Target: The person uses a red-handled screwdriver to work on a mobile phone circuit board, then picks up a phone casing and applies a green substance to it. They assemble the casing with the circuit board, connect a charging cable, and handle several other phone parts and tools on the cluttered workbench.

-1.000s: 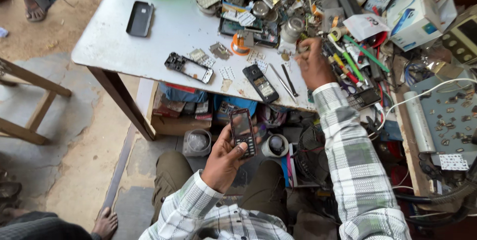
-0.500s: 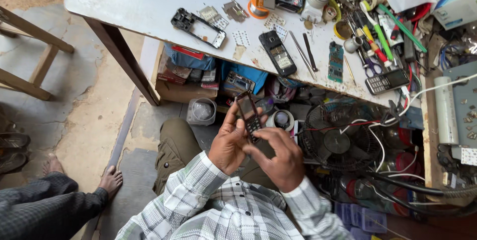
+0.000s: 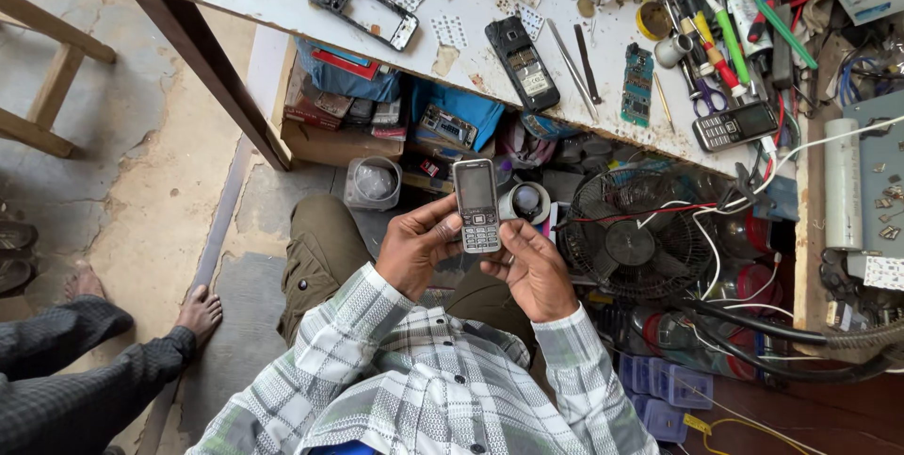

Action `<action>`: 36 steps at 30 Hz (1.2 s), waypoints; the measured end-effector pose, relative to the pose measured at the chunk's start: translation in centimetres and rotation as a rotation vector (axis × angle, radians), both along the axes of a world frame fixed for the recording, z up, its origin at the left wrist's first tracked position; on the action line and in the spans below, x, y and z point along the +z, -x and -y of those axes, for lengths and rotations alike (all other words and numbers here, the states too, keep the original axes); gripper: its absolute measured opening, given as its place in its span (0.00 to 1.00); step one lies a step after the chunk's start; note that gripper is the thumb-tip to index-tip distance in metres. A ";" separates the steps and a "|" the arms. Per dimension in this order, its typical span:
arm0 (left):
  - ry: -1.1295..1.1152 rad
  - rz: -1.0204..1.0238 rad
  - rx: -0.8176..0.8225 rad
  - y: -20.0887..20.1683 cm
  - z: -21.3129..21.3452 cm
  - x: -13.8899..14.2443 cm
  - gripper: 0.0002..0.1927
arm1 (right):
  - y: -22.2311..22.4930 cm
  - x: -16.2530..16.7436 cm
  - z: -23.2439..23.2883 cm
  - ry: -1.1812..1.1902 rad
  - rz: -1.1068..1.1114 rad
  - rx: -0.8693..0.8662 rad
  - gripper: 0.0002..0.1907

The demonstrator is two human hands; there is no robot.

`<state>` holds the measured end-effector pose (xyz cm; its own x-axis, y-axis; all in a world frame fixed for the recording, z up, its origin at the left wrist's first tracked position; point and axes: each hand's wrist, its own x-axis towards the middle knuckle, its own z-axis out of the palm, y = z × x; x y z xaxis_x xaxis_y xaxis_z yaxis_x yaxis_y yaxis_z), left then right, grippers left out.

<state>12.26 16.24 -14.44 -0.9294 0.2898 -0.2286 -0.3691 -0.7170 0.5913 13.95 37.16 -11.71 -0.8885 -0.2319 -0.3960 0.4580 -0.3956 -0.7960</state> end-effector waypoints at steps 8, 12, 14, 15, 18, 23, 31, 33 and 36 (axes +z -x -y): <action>0.077 0.006 -0.012 -0.2 0.5 -1.6 0.22 | 0.5 -1.6 -0.4 -0.135 -0.011 0.011 0.13; 0.108 -0.030 -0.016 -0.1 0.4 -1.4 0.22 | 0.5 -2.1 -0.5 -0.158 -0.044 -0.003 0.13; 0.106 -0.034 -0.008 -0.1 0.3 -1.2 0.23 | 0.6 -2.2 -0.5 -0.193 -0.058 -0.022 0.13; 0.104 -0.037 -0.005 -0.1 0.3 -1.2 0.24 | 0.6 -2.2 -0.5 -0.223 -0.070 -0.039 0.14; 0.132 -0.140 -0.017 -0.2 0.1 -1.7 0.28 | 0.7 -2.2 -0.4 -0.294 -0.118 -0.078 0.14; 0.143 -0.228 -0.050 -0.2 -0.4 -3.8 0.40 | 0.9 -2.3 -0.4 -0.343 -0.147 -0.103 0.15; 0.047 -0.202 -0.050 0.8 0.0 -4.0 0.41 | 0.8 0.7 2.7 -0.750 -0.380 -0.110 0.15; 0.083 -0.176 -0.048 0.8 0.0 -3.1 0.43 | -0.4 2.2 4.7 -1.166 -0.519 -0.155 0.14; -0.113 0.017 -0.052 1.1 0.1 -1.2 0.41 | -0.8 4.6 7.2 -1.316 -0.807 0.044 0.14</action>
<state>11.21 16.13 -15.66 -0.9087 0.3621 -0.2078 -0.4168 -0.7584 0.5011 14.75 29.99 -7.12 -0.9616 -0.1467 0.2317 -0.2592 0.7624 -0.5930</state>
